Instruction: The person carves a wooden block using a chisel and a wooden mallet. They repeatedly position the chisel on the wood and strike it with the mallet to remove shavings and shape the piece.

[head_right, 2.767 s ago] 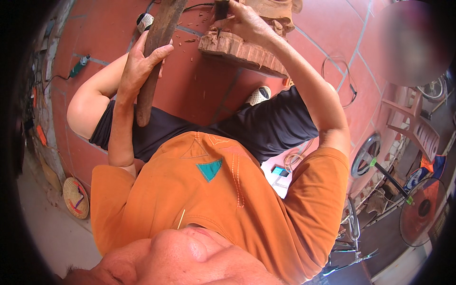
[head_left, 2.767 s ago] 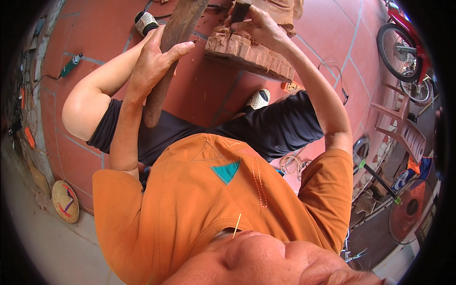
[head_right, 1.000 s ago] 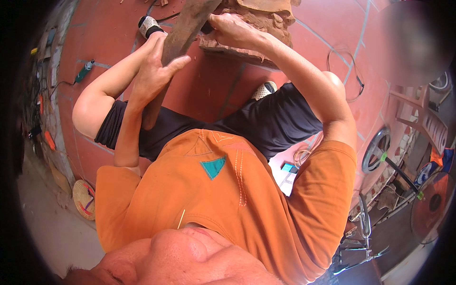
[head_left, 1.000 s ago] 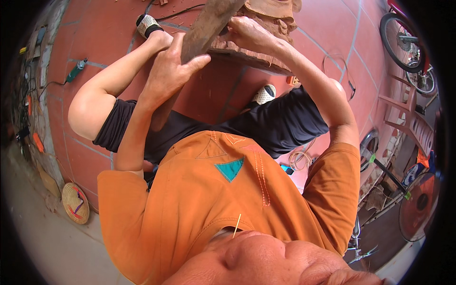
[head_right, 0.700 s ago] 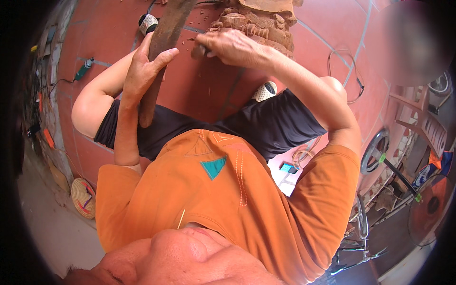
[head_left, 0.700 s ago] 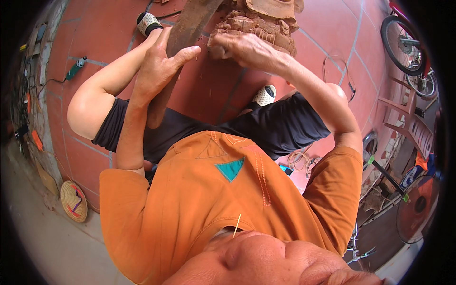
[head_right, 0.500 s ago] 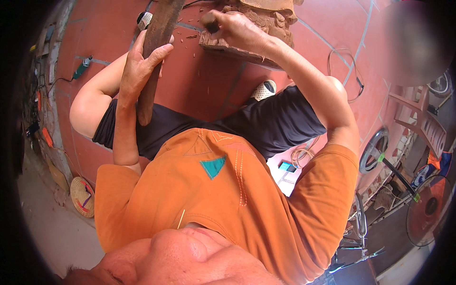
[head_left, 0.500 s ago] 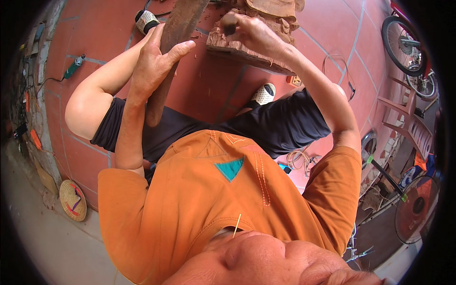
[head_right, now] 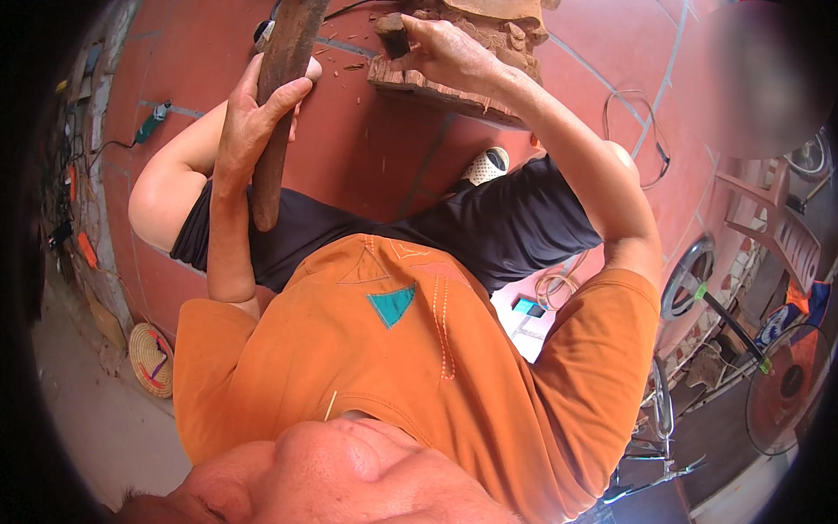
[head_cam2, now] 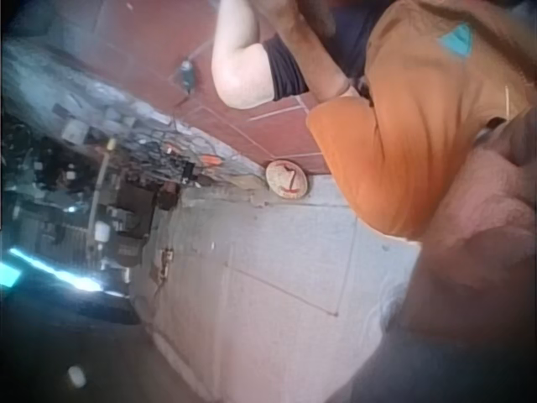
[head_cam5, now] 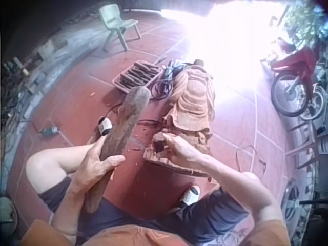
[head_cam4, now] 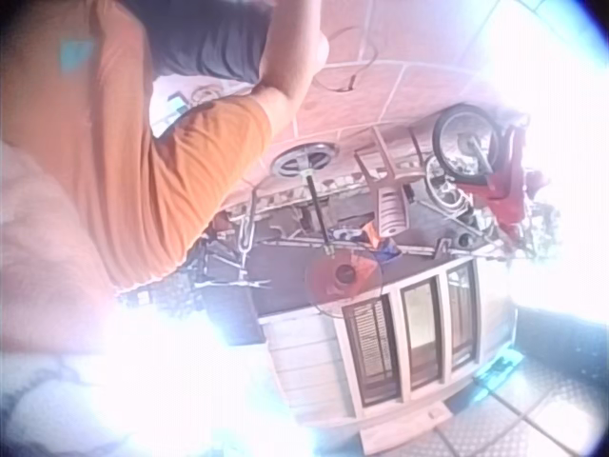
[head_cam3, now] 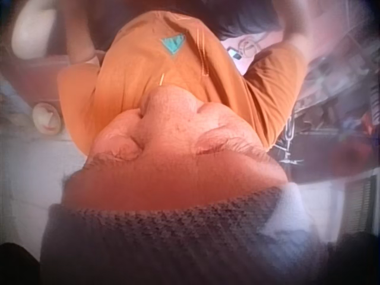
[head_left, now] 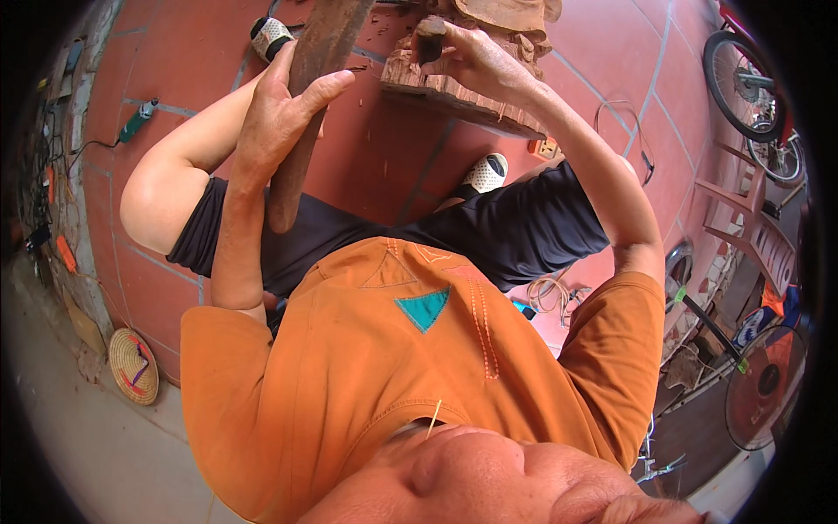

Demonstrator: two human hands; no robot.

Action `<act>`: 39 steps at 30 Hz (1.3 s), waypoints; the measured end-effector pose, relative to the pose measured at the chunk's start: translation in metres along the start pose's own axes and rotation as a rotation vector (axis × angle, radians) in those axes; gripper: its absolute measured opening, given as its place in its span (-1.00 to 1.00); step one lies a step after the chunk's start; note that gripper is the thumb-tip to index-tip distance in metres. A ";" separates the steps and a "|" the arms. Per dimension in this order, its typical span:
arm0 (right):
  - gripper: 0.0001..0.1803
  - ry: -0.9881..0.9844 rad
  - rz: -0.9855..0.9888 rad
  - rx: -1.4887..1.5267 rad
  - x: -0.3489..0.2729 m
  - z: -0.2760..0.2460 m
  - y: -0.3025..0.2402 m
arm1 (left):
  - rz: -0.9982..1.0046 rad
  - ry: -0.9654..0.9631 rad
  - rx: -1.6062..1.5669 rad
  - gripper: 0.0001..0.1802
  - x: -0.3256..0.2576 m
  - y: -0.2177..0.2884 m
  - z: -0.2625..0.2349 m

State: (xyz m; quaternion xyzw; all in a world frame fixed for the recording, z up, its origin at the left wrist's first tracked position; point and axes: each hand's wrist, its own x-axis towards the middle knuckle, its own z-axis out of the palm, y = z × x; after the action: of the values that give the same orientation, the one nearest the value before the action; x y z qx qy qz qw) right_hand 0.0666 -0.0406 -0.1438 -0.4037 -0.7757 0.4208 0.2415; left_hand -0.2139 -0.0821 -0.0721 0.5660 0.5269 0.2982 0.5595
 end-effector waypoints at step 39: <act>-0.66 -0.026 0.022 -0.237 0.002 0.012 -0.012 | 0.249 0.187 0.013 -0.48 -0.049 0.009 0.017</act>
State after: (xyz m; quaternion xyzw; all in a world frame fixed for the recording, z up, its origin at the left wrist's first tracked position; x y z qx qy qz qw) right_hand 0.0519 -0.0486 -0.1403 -0.4323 -0.8187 0.3338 0.1774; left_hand -0.2089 -0.1318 -0.0541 0.6004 0.5044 0.4132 0.4630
